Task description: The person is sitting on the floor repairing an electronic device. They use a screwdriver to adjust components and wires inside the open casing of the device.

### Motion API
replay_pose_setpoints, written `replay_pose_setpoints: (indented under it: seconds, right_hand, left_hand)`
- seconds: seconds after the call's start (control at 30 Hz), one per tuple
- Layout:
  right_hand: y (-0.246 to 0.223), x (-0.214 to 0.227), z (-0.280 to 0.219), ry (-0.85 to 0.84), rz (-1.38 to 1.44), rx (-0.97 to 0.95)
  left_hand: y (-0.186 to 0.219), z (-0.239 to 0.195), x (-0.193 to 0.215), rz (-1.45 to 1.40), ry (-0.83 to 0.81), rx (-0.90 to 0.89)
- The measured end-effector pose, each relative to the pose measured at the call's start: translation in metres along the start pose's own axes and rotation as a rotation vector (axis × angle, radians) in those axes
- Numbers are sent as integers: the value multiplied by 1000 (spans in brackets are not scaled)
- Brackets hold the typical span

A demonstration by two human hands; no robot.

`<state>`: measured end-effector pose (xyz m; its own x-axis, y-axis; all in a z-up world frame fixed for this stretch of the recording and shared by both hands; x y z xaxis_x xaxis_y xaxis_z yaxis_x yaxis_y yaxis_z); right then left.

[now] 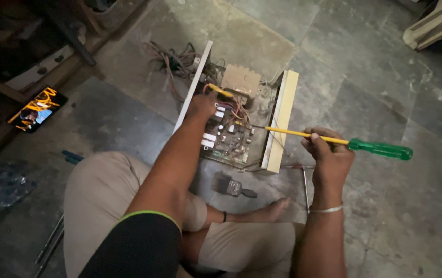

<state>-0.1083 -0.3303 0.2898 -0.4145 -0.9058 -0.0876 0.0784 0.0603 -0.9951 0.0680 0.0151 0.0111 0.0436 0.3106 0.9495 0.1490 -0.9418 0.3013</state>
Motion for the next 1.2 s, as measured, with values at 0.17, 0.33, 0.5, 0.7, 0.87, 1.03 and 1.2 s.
replay_pose_setpoints:
  seconds: [0.17, 0.33, 0.5, 0.7, 0.87, 1.03, 1.2]
  right_hand:
    - [2, -3, 5, 4, -27, -11]
    - [5, 3, 12, -9, -58, -9]
    - [5, 6, 13, -3, -8, -23]
    - [-3, 10, 13, 19, 26, -26]
    - [-3, 13, 12, 39, 10, -39]
    - [-2, 11, 11, 28, 0, -25]
    - [0, 9, 9, 48, -4, -29]
  left_hand:
    - [-14, -7, 16, -206, 50, 306]
    - [4, -17, 44, -196, 167, 172]
    - [-8, -50, 54, -389, 178, 351]
    - [3, -52, 74, -347, 292, 201]
    - [27, -45, 65, 18, 331, -260]
    - [23, -41, 53, -16, 375, -320]
    - [23, -34, 54, 2, 412, -349]
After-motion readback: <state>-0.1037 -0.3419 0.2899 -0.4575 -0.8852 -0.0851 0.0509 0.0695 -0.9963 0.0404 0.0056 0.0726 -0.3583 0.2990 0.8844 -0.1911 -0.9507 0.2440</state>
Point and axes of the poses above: each hand's wrist, its own z-axis towards the middle knuckle, its own x-axis out of the back of the hand, y = z × x, the point moved 8 cm from there along z, towards the middle knuckle, and after that the axes turned 10 degrees about y, right-handed, at the moved point
